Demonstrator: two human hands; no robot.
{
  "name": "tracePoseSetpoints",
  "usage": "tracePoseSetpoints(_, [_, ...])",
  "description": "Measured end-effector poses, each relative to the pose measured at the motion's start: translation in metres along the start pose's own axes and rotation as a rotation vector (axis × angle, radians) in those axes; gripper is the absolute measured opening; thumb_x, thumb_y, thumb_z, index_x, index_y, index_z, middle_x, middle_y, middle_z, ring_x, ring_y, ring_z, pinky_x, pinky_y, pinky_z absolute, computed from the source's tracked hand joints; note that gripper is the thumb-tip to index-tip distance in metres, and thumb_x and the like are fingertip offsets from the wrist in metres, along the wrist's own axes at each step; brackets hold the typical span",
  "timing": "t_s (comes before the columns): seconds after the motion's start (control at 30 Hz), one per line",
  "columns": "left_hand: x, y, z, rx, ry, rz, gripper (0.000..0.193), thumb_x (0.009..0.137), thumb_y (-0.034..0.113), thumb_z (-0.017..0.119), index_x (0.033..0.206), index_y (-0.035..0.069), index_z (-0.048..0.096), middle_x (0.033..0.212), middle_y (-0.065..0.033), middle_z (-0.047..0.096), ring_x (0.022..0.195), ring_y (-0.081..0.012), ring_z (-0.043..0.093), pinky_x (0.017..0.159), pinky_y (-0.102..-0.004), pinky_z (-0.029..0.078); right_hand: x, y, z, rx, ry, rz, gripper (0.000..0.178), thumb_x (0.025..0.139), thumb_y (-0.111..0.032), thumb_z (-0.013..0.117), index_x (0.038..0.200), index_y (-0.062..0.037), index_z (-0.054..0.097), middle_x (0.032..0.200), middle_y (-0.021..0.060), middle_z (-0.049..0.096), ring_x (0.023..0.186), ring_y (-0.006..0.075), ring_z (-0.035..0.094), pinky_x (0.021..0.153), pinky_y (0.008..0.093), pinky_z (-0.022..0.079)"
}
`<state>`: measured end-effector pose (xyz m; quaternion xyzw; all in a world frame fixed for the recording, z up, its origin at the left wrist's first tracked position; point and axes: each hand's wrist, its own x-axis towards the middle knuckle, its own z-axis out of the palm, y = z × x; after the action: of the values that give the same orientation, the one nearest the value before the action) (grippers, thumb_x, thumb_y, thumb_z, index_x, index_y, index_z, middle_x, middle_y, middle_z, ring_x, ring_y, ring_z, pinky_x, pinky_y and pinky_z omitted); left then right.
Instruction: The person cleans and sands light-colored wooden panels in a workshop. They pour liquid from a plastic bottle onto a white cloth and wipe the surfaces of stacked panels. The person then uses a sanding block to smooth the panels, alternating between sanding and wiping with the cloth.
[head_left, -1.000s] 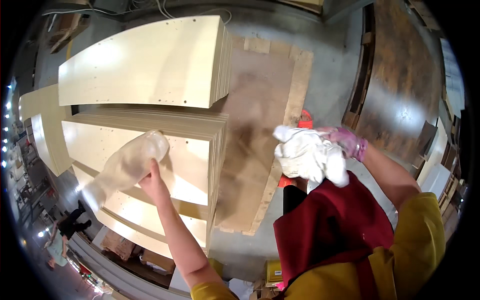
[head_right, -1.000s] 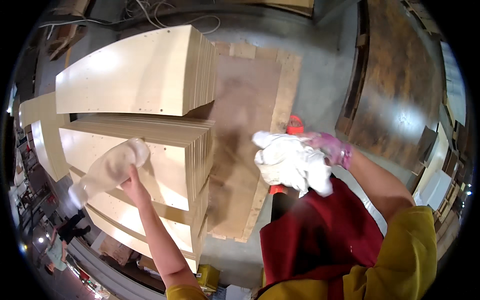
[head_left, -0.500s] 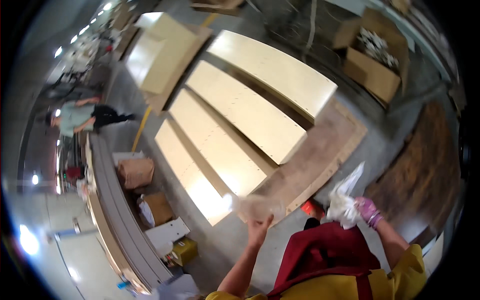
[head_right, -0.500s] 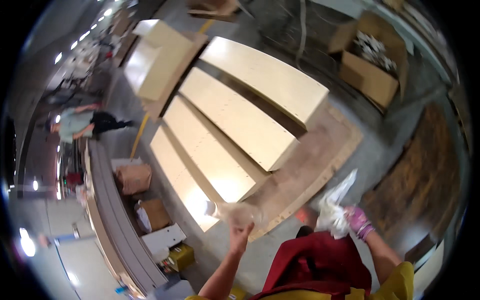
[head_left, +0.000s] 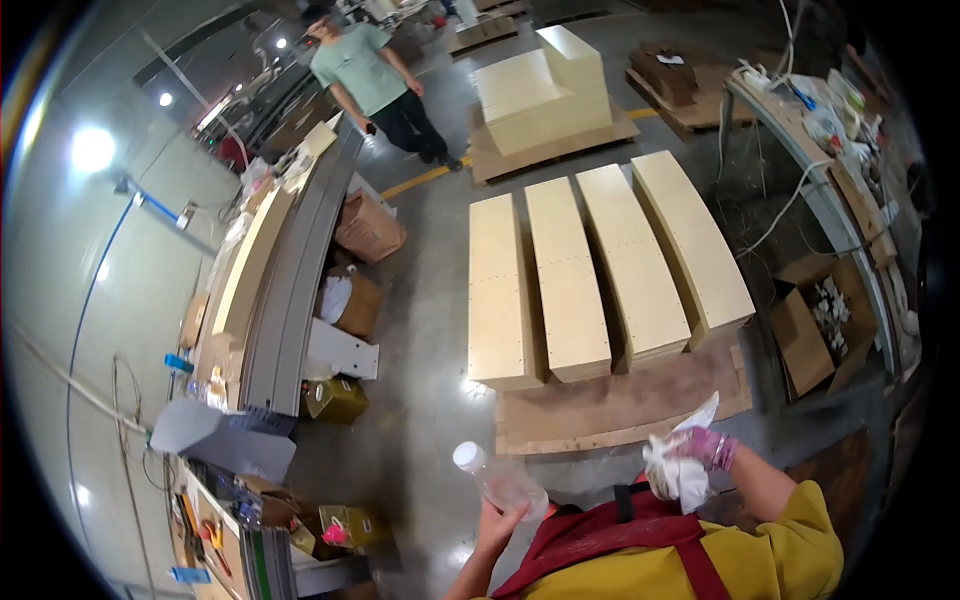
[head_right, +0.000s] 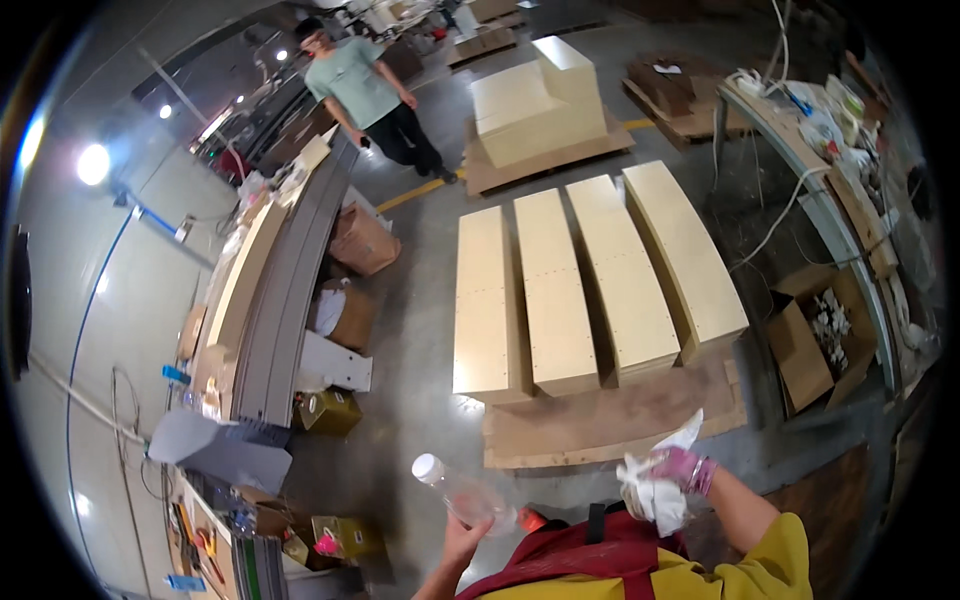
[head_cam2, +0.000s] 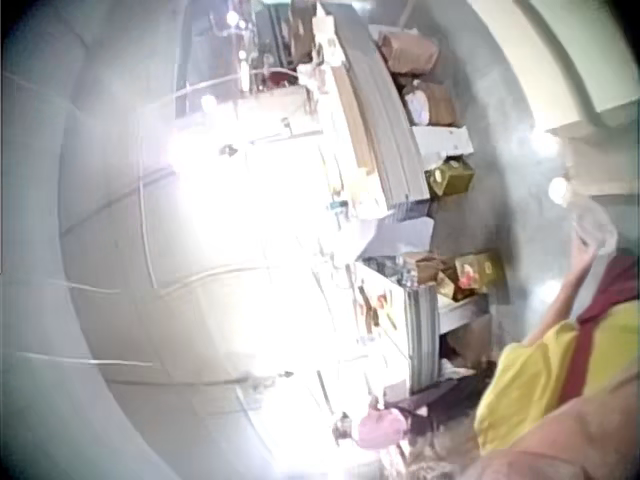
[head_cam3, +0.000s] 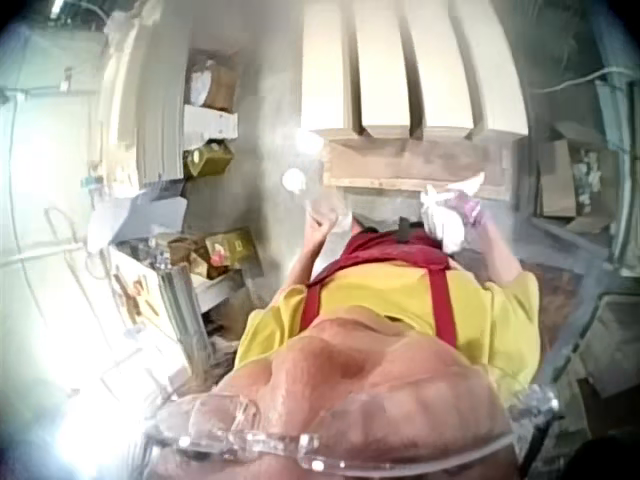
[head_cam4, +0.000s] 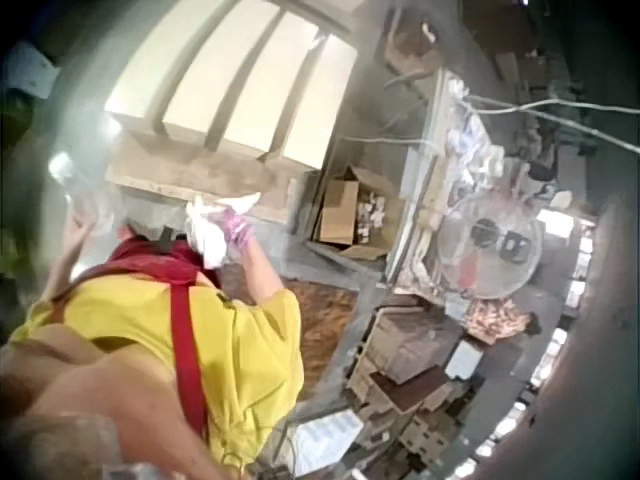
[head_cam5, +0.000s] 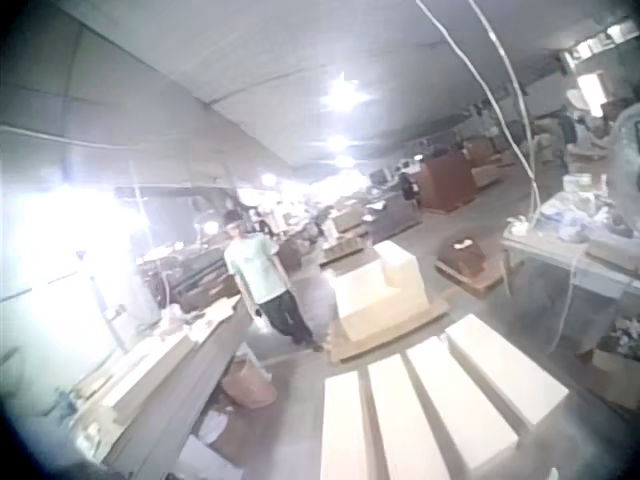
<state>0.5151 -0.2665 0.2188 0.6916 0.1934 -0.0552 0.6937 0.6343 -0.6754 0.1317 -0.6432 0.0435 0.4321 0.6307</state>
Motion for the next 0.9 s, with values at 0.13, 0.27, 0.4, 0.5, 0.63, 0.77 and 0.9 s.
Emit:
tracePoseSetpoints(0.13, [-0.028,0.015,-0.061,-0.072,0.059,0.064,0.070,0.073,0.015,0.076,0.130,0.002,0.036,0.121,-0.0113,0.052,0.113,-0.0224,0.051,0.097,-0.0369,0.042,0.055,0.021,0.000,-0.407,0.268,-0.067,0.023,0.081,-0.019,0.070,0.099,-0.0057,0.066,0.093,0.0078,0.068,0.080,0.0208,0.066,0.072,0.0356,0.053])
tracePoseSetpoints(0.27, [-0.059,0.013,-0.142,0.014,0.185,0.129,0.075,0.067,0.018,0.080,0.127,0.002,0.038,0.118,-0.0112,0.053,0.110,-0.0220,0.053,0.095,-0.0373,0.044,0.067,-0.061,0.100,-0.756,0.436,-0.272,0.035,0.079,-0.032,0.071,0.101,-0.0051,0.066,0.093,0.0115,0.068,0.087,0.0230,0.064,0.075,0.0358,0.051])
tracePoseSetpoints(0.4, [-0.057,0.024,-0.191,-0.024,0.168,0.101,0.077,0.065,0.020,0.080,0.127,0.002,0.038,0.113,-0.0126,0.057,0.102,-0.0228,0.058,0.092,-0.0370,0.047,0.093,-0.076,0.156,-0.432,0.298,-0.309,0.043,0.080,-0.034,0.069,0.108,-0.0018,0.064,0.102,0.0126,0.067,0.096,0.0234,0.063,0.083,0.0343,0.050])
tracePoseSetpoints(0.5, [-0.055,0.044,-0.207,0.301,0.271,0.068,0.078,0.066,0.021,0.080,0.128,0.003,0.038,0.116,-0.0141,0.057,0.105,-0.0220,0.057,0.092,-0.0361,0.046,0.072,-0.121,0.213,0.383,-0.050,-0.112,0.043,0.087,-0.026,0.060,0.119,0.0010,0.055,0.113,0.0138,0.063,0.103,0.0237,0.062,0.089,0.0366,0.051])
tracePoseSetpoints(0.63, [-0.034,0.066,-0.199,0.144,0.246,0.069,0.079,0.064,0.020,0.081,0.128,0.003,0.038,0.117,-0.0141,0.057,0.108,-0.0219,0.056,0.093,-0.0356,0.045,0.063,-0.158,0.238,0.627,-0.165,-0.106,0.042,0.093,-0.030,0.051,0.122,0.0012,0.051,0.121,0.0150,0.059,0.107,0.0284,0.060,0.093,0.0427,0.050])
tracePoseSetpoints(0.77, [-0.008,0.073,-0.179,0.144,0.236,0.158,0.076,0.065,0.012,0.080,0.128,0.002,0.039,0.116,-0.0125,0.058,0.107,-0.0203,0.056,0.093,-0.0348,0.046,0.081,-0.199,0.224,0.646,-0.007,-0.042,0.042,0.099,-0.032,0.040,0.130,-0.0055,0.049,0.124,0.0172,0.058,0.110,0.0304,0.059,0.097,0.0475,0.046])
tracePoseSetpoints(0.9, [0.014,0.098,-0.149,-0.031,0.073,0.180,0.074,0.067,0.009,0.077,0.130,0.003,0.038,0.120,-0.0110,0.055,0.110,-0.0206,0.054,0.095,-0.0355,0.044,0.077,-0.233,0.219,0.812,-0.287,-0.314,0.035,0.097,-0.020,0.048,0.127,-0.0032,0.047,0.121,0.0159,0.059,0.108,0.0281,0.061,0.094,0.0456,0.050])
